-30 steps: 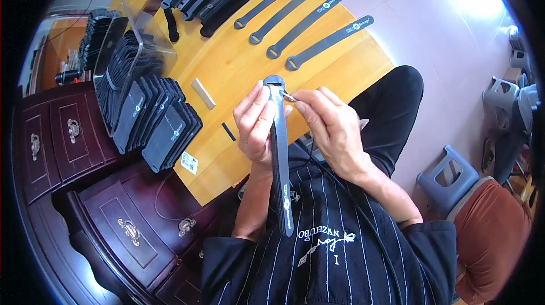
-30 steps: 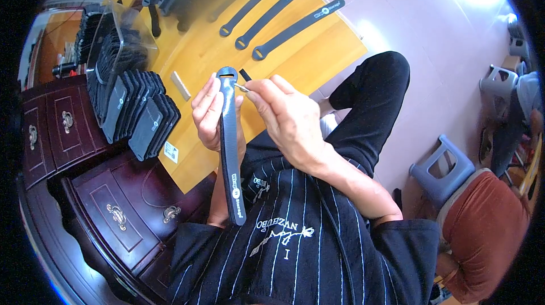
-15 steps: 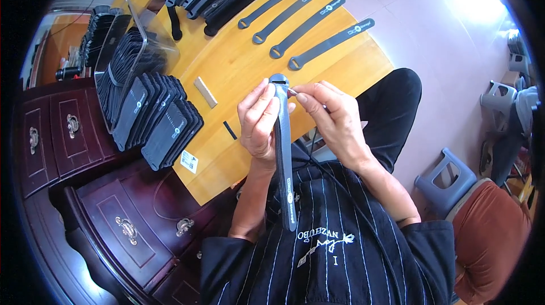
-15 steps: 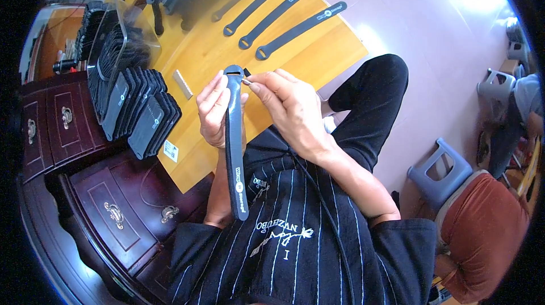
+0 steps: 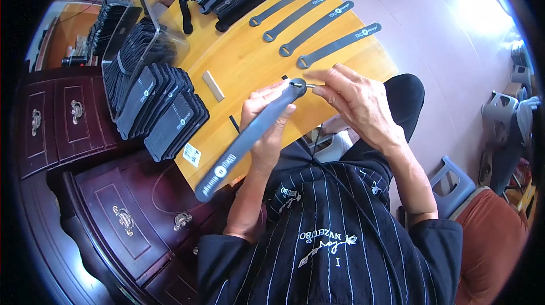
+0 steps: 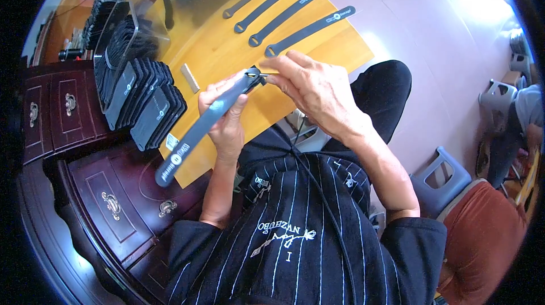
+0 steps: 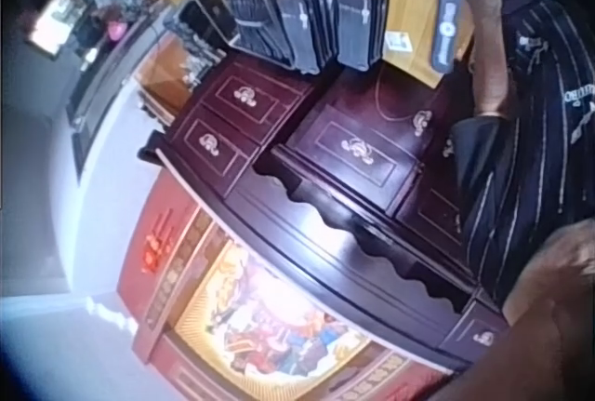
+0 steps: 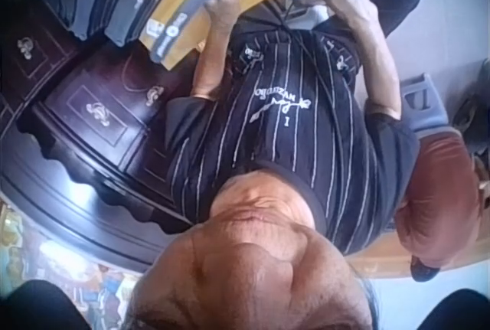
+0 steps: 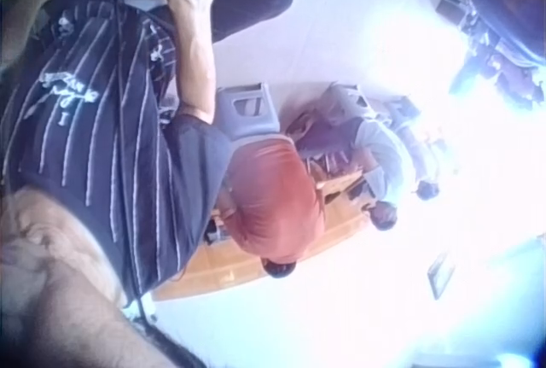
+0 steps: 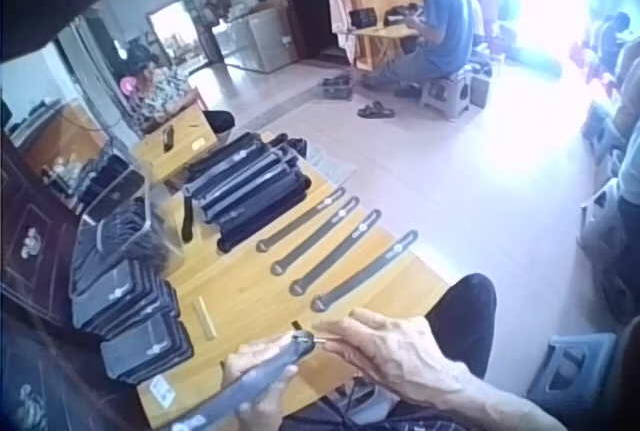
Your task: Removing waste material from pre-cut holes in storage straps using a small tool.
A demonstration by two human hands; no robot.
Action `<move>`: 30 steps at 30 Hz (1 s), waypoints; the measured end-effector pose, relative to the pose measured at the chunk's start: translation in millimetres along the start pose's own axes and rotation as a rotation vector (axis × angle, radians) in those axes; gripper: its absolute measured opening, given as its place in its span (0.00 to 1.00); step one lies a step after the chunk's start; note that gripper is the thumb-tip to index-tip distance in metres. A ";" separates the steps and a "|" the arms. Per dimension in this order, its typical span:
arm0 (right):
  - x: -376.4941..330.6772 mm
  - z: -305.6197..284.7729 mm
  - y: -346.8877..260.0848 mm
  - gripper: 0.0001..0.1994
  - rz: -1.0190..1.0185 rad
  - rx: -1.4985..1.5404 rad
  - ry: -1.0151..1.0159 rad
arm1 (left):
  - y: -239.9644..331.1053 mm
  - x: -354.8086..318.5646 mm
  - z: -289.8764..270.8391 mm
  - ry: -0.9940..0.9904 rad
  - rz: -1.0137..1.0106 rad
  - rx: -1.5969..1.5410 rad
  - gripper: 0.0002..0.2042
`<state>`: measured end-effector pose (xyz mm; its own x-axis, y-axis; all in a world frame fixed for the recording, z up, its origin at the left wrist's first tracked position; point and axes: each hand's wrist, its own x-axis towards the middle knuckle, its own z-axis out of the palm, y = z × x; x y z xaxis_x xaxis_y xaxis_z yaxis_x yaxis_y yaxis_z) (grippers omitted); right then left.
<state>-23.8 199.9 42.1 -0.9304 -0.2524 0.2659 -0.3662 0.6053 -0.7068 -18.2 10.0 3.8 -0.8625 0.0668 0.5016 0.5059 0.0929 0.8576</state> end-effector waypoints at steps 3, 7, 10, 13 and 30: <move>1.6 -13.0 -8.4 0.10 0.034 0.070 -0.014 | -1.3 2.0 -2.9 -0.016 -0.162 -0.220 0.13; -7.2 -23.5 -14.5 0.11 -0.024 0.124 -0.013 | 11.0 8.9 9.2 -0.025 -0.386 -0.592 0.15; -15.8 -30.3 -20.0 0.11 0.025 0.084 0.023 | 23.8 11.4 35.4 0.139 -0.488 -0.840 0.15; -25.3 -34.2 -21.9 0.12 0.034 0.016 0.035 | 30.6 1.1 46.9 0.119 -0.466 -0.712 0.16; -26.2 -20.8 1.5 0.08 0.110 0.265 0.000 | 36.2 1.4 23.0 -0.182 -0.808 -0.630 0.13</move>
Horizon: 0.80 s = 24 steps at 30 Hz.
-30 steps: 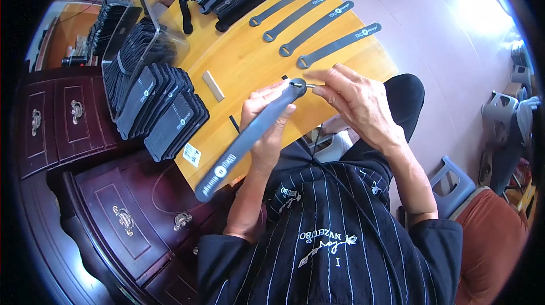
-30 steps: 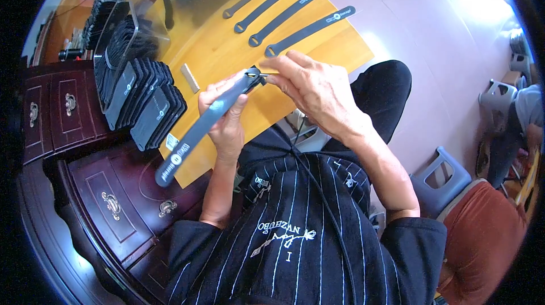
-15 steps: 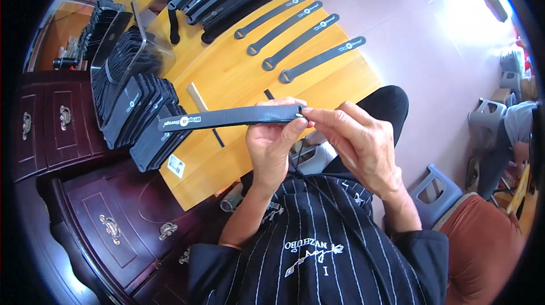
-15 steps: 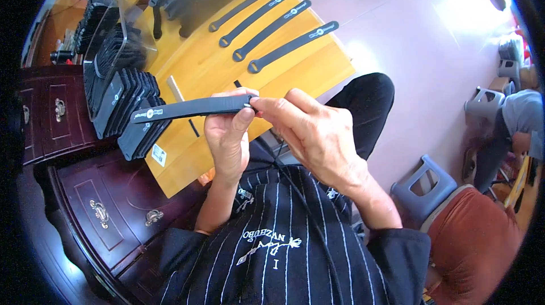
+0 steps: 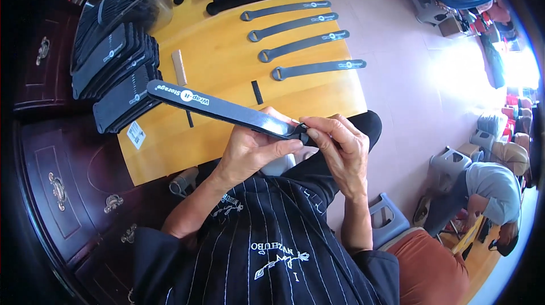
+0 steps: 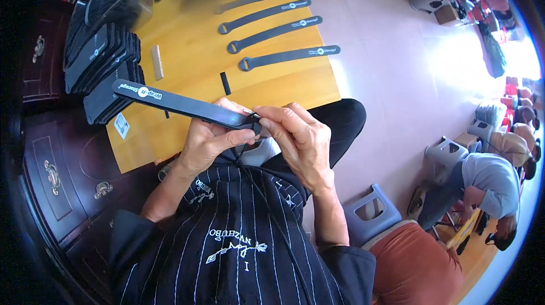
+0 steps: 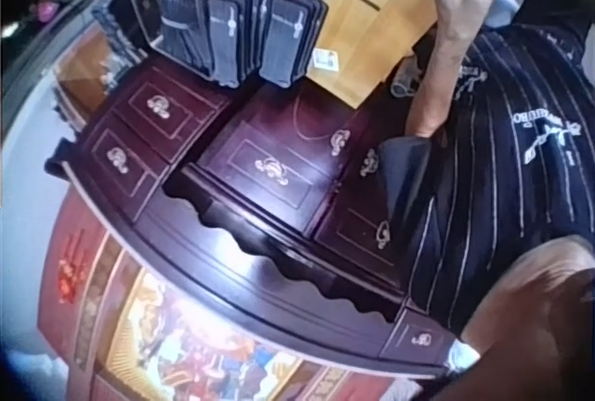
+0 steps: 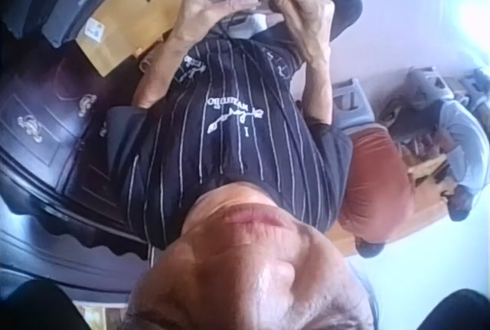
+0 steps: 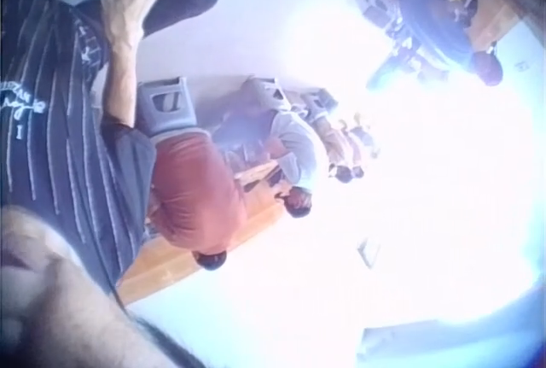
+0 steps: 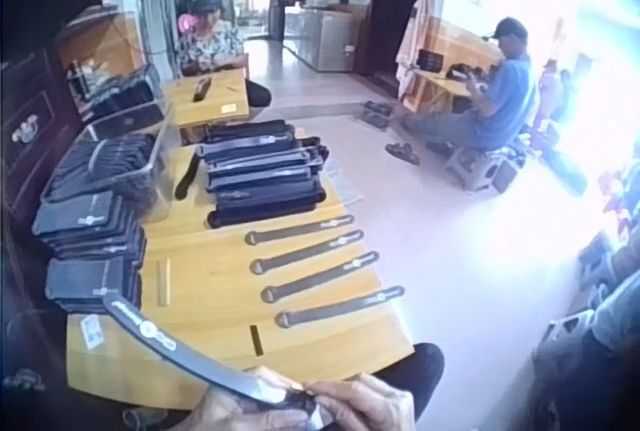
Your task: Removing waste material from pre-cut holes in storage straps using a small tool.
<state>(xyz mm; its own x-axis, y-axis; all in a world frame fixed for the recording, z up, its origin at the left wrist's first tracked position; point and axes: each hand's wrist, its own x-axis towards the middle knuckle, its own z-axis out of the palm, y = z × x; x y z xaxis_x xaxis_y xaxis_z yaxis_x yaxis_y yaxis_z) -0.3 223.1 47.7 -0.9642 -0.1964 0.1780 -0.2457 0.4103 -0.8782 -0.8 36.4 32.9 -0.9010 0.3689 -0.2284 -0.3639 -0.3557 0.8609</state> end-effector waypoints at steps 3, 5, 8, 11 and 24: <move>4.1 5.1 -7.0 0.09 0.023 0.024 -0.016 | -1.5 -2.9 -3.5 -0.014 0.000 -0.045 0.12; 2.5 13.1 -11.4 0.10 -0.004 -0.053 0.039 | -4.9 -5.0 4.6 0.104 0.044 -0.192 0.13; 1.7 17.5 -9.4 0.10 -0.049 -0.136 0.073 | -8.2 -5.5 9.2 0.160 0.124 -0.197 0.14; 2.3 14.6 -15.9 0.12 -0.082 -0.199 0.080 | -4.2 -6.3 10.7 0.167 0.140 -0.189 0.16; 5.8 28.1 -21.1 0.10 -0.082 -0.069 0.024 | -8.6 -18.3 -10.0 0.162 0.136 0.133 0.12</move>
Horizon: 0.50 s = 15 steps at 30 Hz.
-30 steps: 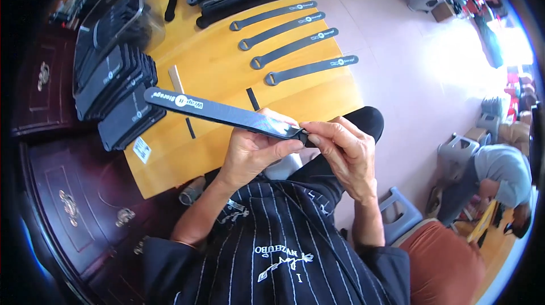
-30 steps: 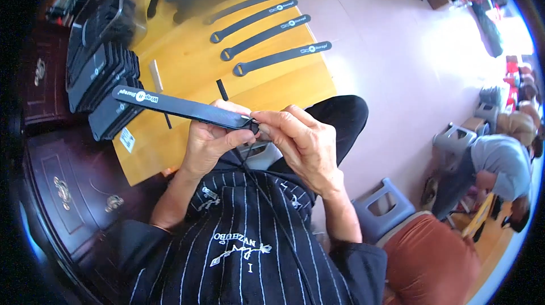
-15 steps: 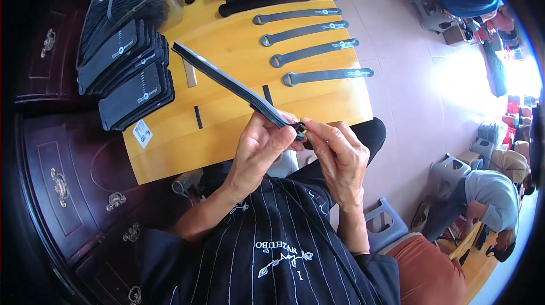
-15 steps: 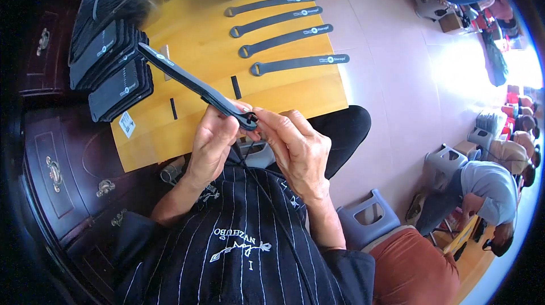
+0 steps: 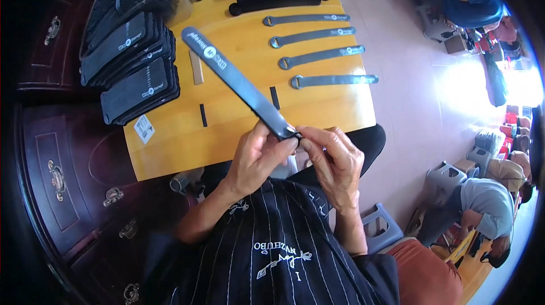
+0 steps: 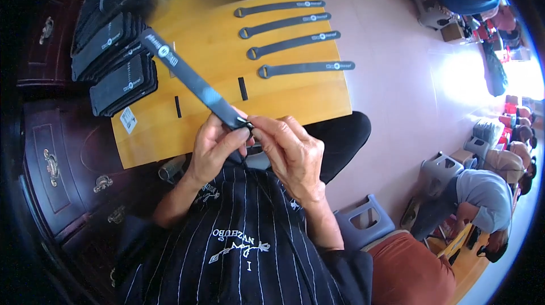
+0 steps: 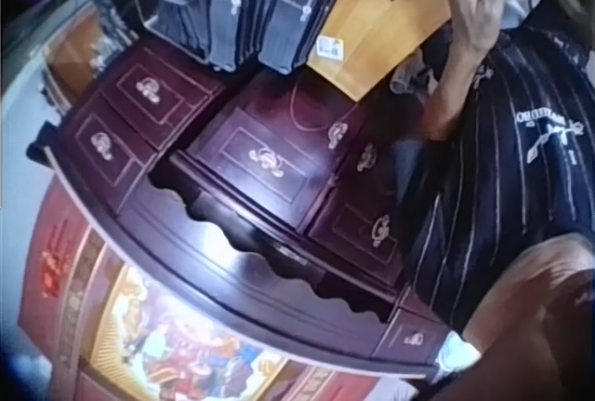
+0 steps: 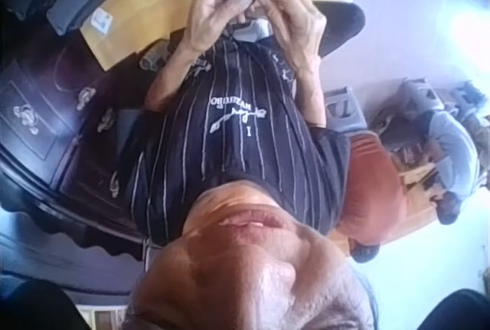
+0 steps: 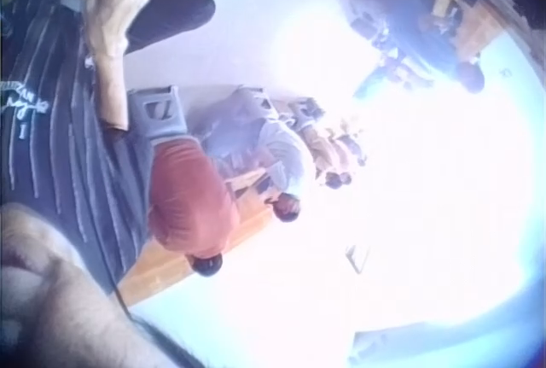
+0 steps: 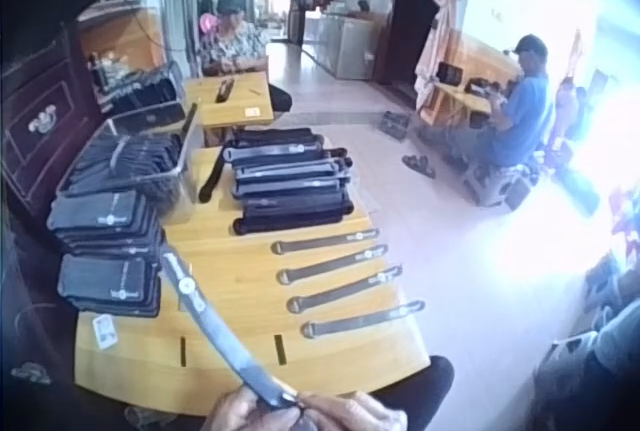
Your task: Removing waste material from pre-cut holes in storage straps using a small tool.
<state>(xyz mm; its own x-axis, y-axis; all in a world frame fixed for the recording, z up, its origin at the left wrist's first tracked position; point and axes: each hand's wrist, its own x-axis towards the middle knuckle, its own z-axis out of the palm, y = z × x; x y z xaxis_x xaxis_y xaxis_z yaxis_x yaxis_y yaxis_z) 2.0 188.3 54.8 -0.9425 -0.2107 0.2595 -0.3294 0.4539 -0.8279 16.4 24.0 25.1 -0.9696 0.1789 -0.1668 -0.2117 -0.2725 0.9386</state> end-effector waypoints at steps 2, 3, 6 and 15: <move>-4.2 7.4 5.5 0.11 -0.024 -0.035 0.065 | -3.2 -1.9 -0.3 0.013 0.033 0.077 0.12; -7.5 11.5 6.3 0.11 -0.021 -0.068 0.102 | -1.4 -1.3 -0.5 0.011 0.036 0.077 0.12; -2.9 17.1 7.7 0.11 -0.034 -0.127 0.162 | 6.9 1.6 -1.3 -0.008 -0.029 0.162 0.12; 12.6 20.3 10.5 0.12 -0.044 -0.032 0.212 | 18.3 10.1 -2.1 -0.070 -0.130 -0.154 0.10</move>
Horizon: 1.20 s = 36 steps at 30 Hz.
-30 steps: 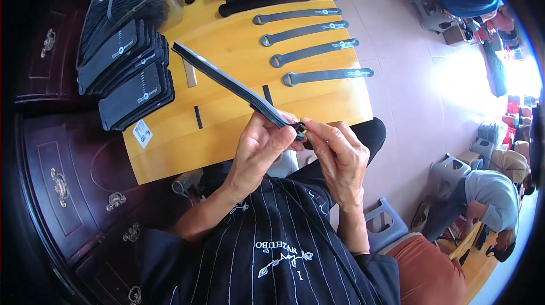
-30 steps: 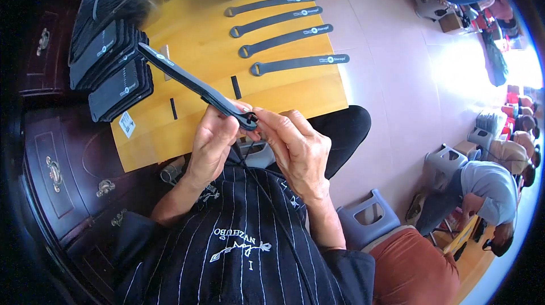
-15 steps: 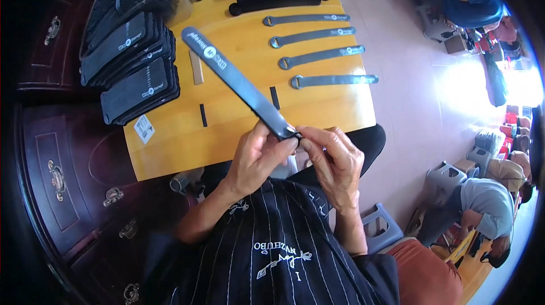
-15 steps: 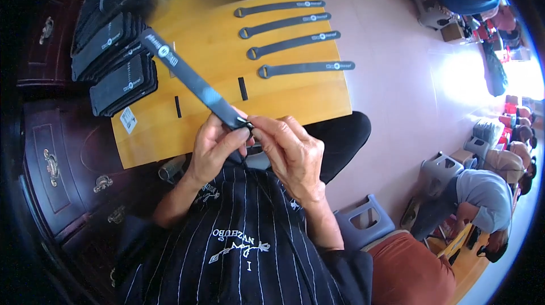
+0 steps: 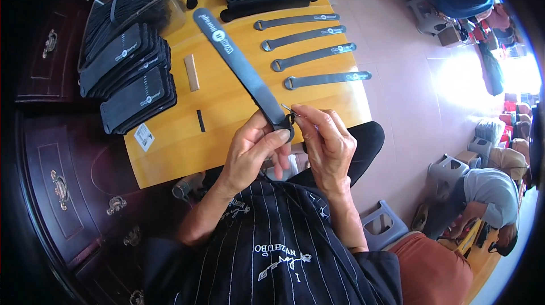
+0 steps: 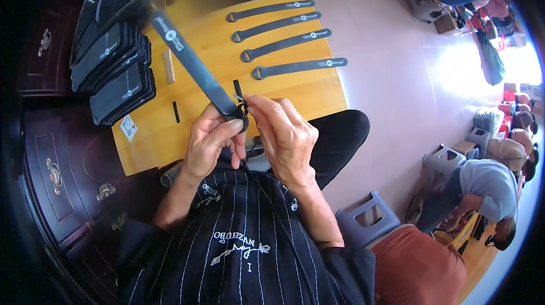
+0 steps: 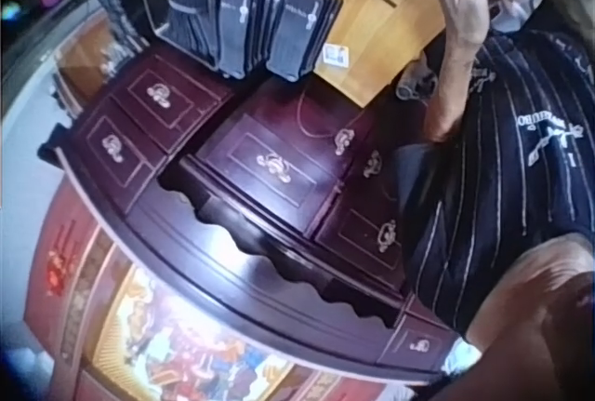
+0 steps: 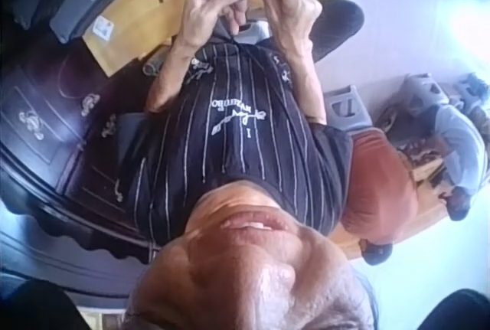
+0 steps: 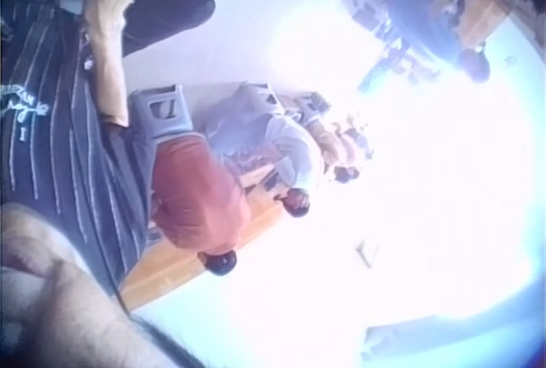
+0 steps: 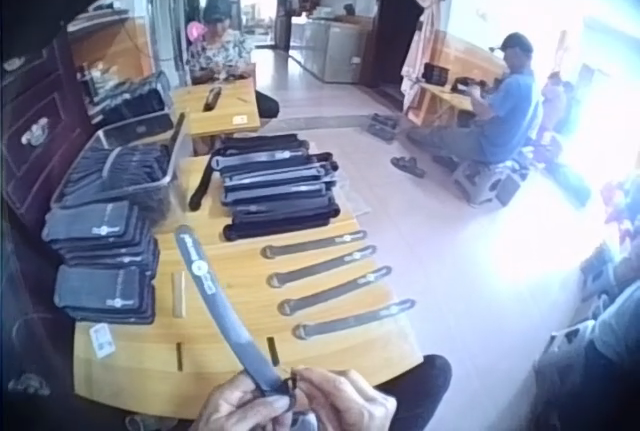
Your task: Removing waste material from pre-cut holes in storage straps using a small tool.
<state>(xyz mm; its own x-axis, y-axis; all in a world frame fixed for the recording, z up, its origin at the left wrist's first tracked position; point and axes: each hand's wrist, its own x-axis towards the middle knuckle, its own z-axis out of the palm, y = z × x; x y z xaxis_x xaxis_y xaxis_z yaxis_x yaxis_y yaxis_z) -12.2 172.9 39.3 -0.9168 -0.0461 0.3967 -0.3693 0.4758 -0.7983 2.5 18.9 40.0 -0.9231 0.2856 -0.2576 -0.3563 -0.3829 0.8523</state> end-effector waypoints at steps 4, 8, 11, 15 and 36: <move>7.0 2.2 0.0 0.10 -0.009 -0.042 0.019 | 3.4 -0.1 3.2 0.009 -0.036 -0.071 0.08; 40.5 -14.0 40.5 0.07 0.165 -0.110 0.258 | -10.7 -28.2 17.6 -0.294 -0.291 -0.038 0.09; 46.2 -35.7 20.4 0.08 0.033 -0.127 0.092 | -8.1 -28.2 8.0 -0.229 -0.259 -0.159 0.10; 42.2 -54.1 -8.0 0.11 -0.056 -0.119 0.139 | -7.1 -20.9 21.5 -0.155 -0.076 -0.099 0.11; 17.1 -24.6 -12.1 0.27 -0.101 -0.028 -0.227 | -3.5 -18.9 5.4 0.066 -0.153 -0.131 0.22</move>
<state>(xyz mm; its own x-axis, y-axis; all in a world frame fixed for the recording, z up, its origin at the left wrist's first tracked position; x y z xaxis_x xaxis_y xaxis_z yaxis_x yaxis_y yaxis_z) -19.6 187.9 66.9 -0.8873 -0.2895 0.3591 -0.4593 0.4826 -0.7458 22.0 19.6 44.3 -0.8628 0.2926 -0.4123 -0.5048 -0.4515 0.7358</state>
